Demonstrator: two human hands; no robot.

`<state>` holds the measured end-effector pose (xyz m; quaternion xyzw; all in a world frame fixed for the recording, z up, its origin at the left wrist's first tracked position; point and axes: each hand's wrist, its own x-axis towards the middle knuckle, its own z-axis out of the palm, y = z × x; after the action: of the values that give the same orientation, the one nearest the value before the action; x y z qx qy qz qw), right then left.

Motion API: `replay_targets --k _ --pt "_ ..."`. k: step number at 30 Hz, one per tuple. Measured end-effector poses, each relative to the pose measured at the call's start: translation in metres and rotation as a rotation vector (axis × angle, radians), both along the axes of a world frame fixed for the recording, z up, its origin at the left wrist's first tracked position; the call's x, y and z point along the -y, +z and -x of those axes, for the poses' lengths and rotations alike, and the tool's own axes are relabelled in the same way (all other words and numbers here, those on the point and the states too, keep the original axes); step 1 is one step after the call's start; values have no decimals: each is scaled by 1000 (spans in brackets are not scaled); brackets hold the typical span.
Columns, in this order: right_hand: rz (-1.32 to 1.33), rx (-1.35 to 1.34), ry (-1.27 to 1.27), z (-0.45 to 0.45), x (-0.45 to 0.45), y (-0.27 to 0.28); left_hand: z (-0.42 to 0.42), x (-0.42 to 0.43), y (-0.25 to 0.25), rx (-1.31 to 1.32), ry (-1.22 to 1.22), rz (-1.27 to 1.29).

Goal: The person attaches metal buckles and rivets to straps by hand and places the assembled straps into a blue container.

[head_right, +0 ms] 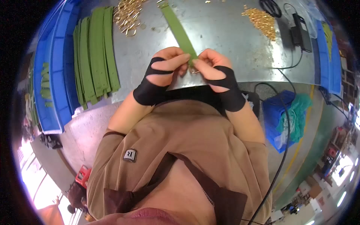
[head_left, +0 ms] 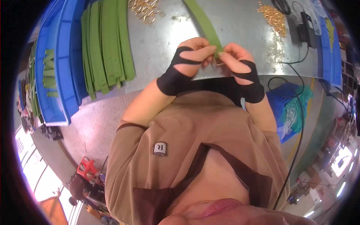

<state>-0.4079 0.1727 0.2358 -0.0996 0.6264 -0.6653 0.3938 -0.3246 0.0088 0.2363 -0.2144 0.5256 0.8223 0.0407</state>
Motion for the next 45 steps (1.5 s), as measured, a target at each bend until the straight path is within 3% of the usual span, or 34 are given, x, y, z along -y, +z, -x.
replay_targets --k 3,5,7,10,13,23,31,41,45 --pt "-60 -94 78 9 0 4 6 -1 9 25 50 149" --pt "-85 -87 73 21 -3 16 15 1 6 10 67 113" --pt "-106 -454 -166 45 -15 -8 21 7 0 -23 72 70" --pt "-529 -1089 -510 96 -42 -26 26 13 -12 -23 72 21" --pt "-681 -1168 -535 140 -62 -39 29 14 -13 -14 69 -10" --pt "-691 -1301 -438 170 -45 -46 28 11 -11 35 88 12" --pt "-602 -991 -417 150 -47 -33 30 8 -12 1 112 4" --pt "-646 -965 -184 161 -56 -30 29 9 -14 -4 88 68" --pt "-538 -918 -143 158 -52 -29 29 11 -16 -17 100 46"
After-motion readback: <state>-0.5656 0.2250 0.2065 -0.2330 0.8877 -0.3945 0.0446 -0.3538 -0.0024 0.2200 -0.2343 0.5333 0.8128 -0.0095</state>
